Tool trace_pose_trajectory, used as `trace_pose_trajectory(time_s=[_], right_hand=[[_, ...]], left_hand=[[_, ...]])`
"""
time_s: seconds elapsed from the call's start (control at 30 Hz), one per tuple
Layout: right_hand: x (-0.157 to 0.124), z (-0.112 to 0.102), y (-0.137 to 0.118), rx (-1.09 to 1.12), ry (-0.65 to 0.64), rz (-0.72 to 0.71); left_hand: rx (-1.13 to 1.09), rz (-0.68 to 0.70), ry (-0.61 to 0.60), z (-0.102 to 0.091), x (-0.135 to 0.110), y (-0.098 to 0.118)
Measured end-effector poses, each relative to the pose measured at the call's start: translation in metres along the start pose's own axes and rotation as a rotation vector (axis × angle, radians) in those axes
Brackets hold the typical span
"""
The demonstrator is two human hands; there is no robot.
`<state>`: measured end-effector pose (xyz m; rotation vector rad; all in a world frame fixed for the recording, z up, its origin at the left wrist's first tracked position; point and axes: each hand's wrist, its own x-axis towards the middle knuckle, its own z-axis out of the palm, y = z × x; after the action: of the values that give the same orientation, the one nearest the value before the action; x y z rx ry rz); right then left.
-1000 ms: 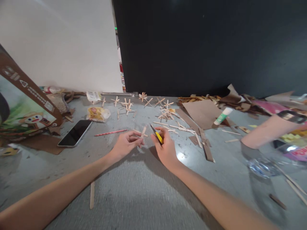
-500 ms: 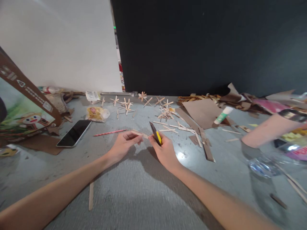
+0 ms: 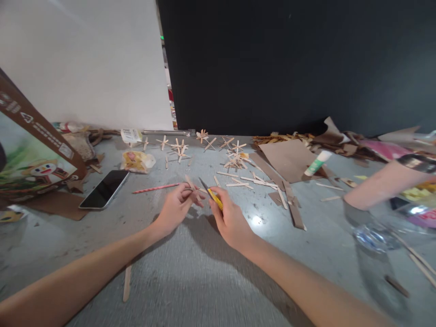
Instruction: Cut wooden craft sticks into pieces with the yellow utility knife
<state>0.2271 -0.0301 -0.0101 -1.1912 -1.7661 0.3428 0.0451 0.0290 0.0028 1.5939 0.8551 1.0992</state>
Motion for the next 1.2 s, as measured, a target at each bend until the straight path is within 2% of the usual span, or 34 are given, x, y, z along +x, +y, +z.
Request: trace_pose_trajectory(time_s=[0.1,0.2,0.83,1.1,1.2], right_hand=[[-0.0021,-0.0036,-0.0006,-0.078,-0.021,-0.134],[-0.0037,-0.0047,0.0006,-0.097,-0.013,-0.189],[-0.0032,-0.0011,0.0034,-0.096,-0.026,-0.191],[-0.0047,0.0,-0.0013,-0.151,-0.049,-0.156],[-0.005,0.0007,-0.0045,-0.134,-0.054,-0.134]], left_hand=[[0.051,-0.008,0.03,-0.001,0.0006,0.0003],[0.067,-0.019,0.05,-0.0014,0.0004,0.0011],[0.082,-0.03,0.026,-0.0021,-0.001,0.0052],[0.206,0.016,0.016,-0.0034,-0.0017,0.001],[0.191,0.0,0.01,-0.0031,-0.0018,0.0015]])
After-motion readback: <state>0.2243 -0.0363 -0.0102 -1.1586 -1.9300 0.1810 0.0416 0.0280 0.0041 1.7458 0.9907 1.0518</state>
